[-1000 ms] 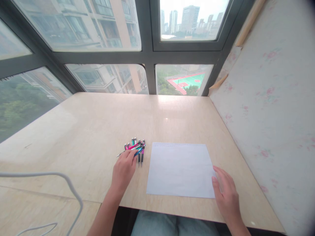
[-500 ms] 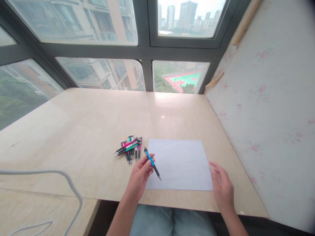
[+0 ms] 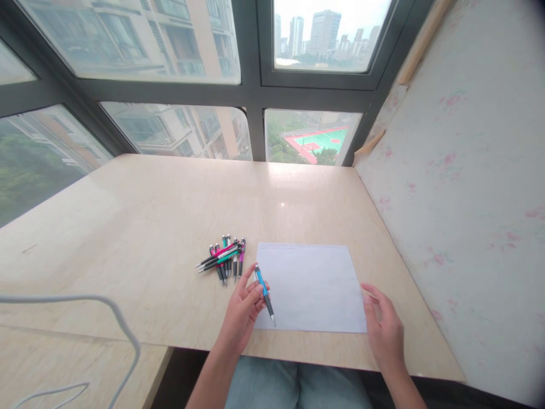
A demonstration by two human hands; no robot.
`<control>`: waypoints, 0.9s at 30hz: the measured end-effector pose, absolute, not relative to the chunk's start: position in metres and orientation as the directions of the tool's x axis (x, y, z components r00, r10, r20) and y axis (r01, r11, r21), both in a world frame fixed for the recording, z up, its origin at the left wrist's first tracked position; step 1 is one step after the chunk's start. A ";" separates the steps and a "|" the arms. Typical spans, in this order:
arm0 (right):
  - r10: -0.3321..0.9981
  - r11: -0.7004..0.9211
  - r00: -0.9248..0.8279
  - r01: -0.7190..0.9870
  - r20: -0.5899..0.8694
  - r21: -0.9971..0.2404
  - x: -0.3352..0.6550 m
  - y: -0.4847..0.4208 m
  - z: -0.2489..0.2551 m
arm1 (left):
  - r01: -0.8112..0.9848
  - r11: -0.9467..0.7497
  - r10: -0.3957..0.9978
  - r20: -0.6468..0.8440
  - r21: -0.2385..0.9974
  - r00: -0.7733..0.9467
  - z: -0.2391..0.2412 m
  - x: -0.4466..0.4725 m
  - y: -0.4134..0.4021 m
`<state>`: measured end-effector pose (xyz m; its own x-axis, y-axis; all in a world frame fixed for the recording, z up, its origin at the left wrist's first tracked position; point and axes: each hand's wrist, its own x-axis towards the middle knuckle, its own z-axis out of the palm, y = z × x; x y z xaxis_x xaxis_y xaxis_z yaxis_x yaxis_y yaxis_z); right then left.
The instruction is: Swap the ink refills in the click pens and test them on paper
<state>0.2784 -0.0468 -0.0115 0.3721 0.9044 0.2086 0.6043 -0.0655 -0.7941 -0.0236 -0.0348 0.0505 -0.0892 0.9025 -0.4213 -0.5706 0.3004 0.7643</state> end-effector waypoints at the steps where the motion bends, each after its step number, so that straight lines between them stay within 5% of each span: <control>1: 0.905 -0.072 0.375 0.601 0.201 -0.796 0.279 -0.047 -0.012 | -0.575 0.300 0.903 -0.421 0.761 -0.086 0.050 -0.023 -0.035; 15: 0.850 -0.094 0.519 0.311 0.086 -0.946 0.268 -0.057 0.010 | -0.600 0.306 0.909 -0.414 0.739 -0.046 0.048 -0.013 -0.032; 20: 0.981 -0.053 0.192 0.324 0.010 -0.945 0.223 -0.062 0.022 | -0.613 0.288 0.914 -0.403 0.736 -0.054 0.050 -0.006 -0.032; 27: 0.986 0.155 -0.121 0.405 0.115 -0.901 0.166 -0.063 0.043 | -0.540 0.268 0.919 -0.381 0.798 -0.107 0.051 0.004 -0.038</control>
